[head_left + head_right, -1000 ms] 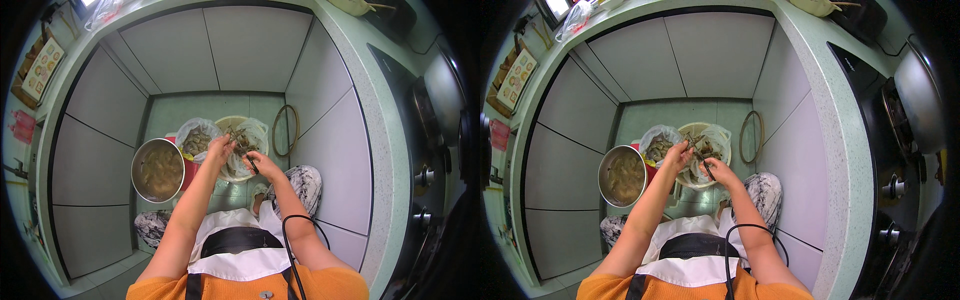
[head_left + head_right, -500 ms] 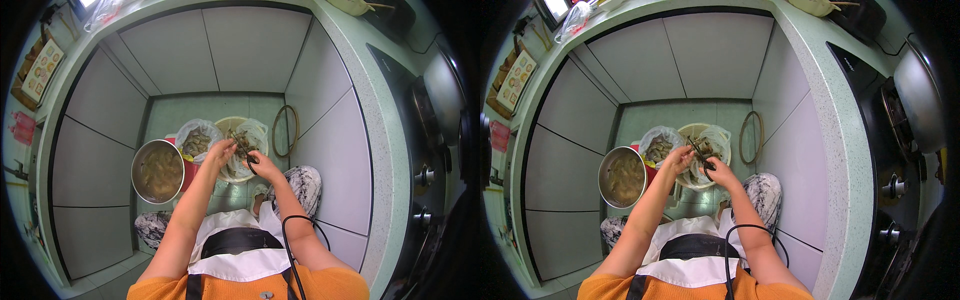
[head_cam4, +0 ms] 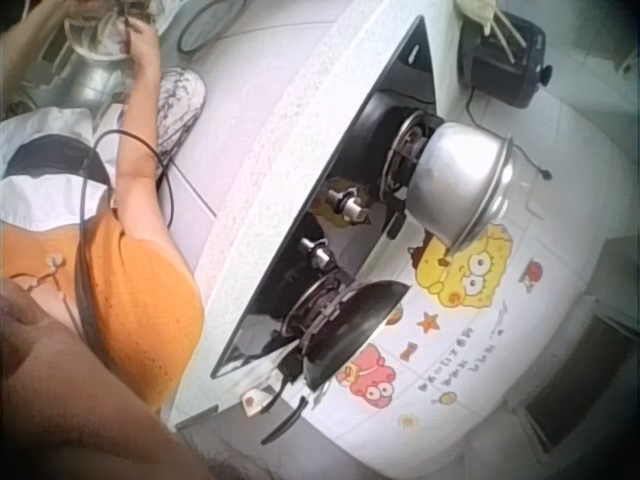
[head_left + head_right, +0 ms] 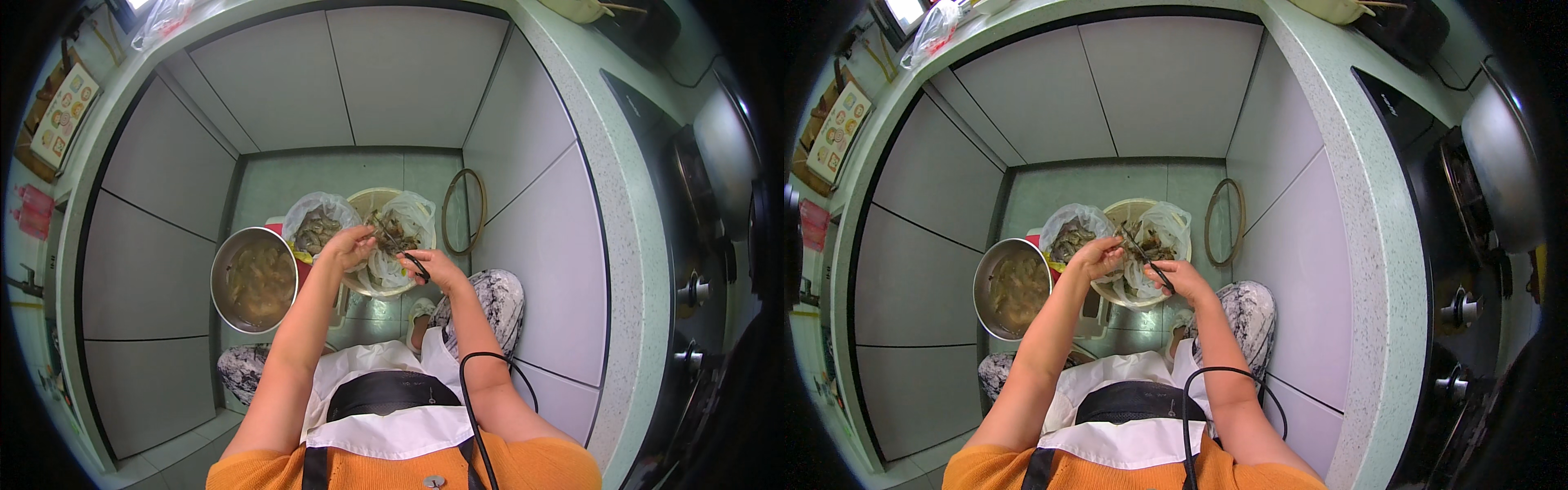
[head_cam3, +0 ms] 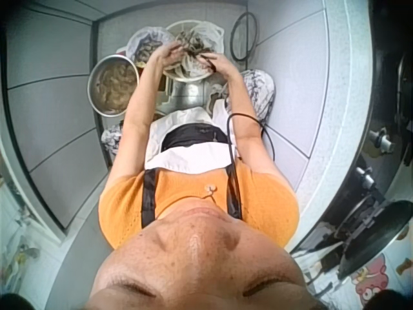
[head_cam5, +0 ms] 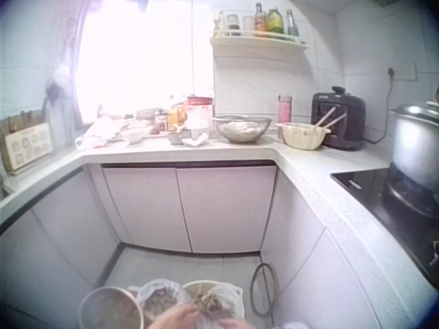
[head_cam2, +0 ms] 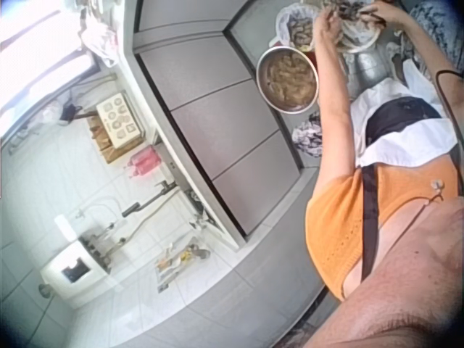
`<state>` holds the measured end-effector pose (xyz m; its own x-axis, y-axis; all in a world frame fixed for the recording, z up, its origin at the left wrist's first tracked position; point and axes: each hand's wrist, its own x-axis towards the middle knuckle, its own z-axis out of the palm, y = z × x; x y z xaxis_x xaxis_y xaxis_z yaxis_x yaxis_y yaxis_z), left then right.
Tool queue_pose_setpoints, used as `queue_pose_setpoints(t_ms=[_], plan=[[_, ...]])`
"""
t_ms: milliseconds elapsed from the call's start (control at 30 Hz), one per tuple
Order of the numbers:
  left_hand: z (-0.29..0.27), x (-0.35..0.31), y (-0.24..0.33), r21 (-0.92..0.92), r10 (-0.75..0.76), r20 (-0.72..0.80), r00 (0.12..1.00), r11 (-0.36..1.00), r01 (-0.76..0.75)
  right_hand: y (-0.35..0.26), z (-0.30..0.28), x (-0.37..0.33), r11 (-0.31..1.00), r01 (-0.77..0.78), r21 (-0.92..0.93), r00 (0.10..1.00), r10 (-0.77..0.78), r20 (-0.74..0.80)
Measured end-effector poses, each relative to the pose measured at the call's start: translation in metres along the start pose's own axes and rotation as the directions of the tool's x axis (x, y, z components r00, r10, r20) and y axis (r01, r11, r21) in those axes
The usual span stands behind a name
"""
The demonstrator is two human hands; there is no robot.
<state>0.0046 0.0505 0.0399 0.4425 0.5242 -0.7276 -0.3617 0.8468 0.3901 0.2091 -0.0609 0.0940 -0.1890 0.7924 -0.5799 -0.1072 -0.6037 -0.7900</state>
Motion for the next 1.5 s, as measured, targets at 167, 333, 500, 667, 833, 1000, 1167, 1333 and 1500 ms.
queue_pose_setpoints(t_ms=[167, 333, 500, 667, 833, 1000, 1167, 1333, 1500], plan=[[0.003, -0.002, 0.003, 0.098, 0.046, -0.003, 0.999, 0.994, -0.045, 0.003, -0.002, 0.001, 0.999, -0.010, -0.036, 1.000, 0.010, -0.015], [0.005, 0.003, -0.001, 0.296, 0.145, 0.045, 0.988, 0.943, -0.152, 0.003, 0.003, 0.000, 0.992, 0.024, -0.122, 0.998, -0.030, -0.050], [0.013, 0.003, -0.004, 0.396, 0.217, 0.058, 0.974, 0.891, -0.222, 0.006, 0.000, 0.003, 0.993, -0.001, -0.118, 0.998, -0.006, -0.059], [0.007, 0.013, -0.008, 0.439, 0.236, 0.050, 0.970, 0.868, -0.234, 0.008, -0.001, 0.006, 0.999, -0.035, -0.038, 0.996, 0.032, -0.078], [-0.006, 0.032, -0.019, 0.397, 0.217, -0.072, 0.974, 0.902, -0.171, 0.014, 0.000, 0.010, 0.997, -0.010, -0.072, 0.997, 0.004, -0.078], [-0.007, 0.035, -0.028, 0.356, 0.200, -0.135, 0.970, 0.924, -0.141, 0.020, -0.001, 0.017, 0.988, -0.058, -0.143, 0.991, 0.039, -0.132], [-0.014, 0.027, -0.025, 0.269, 0.305, 0.026, 0.952, 0.915, -0.301, 0.018, 0.001, 0.016, 0.979, -0.056, -0.196, 0.979, 0.016, -0.203], [0.006, -0.011, -0.012, 0.275, 0.364, 0.082, 0.928, 0.886, -0.373, 0.009, -0.007, 0.002, 0.851, 0.060, -0.522, 0.967, -0.178, -0.180], [0.013, -0.025, -0.003, 0.315, 0.380, 0.141, 0.914, 0.858, -0.406, -0.037, -0.016, -0.015, 0.756, 0.039, -0.654, 0.988, -0.125, -0.086]])
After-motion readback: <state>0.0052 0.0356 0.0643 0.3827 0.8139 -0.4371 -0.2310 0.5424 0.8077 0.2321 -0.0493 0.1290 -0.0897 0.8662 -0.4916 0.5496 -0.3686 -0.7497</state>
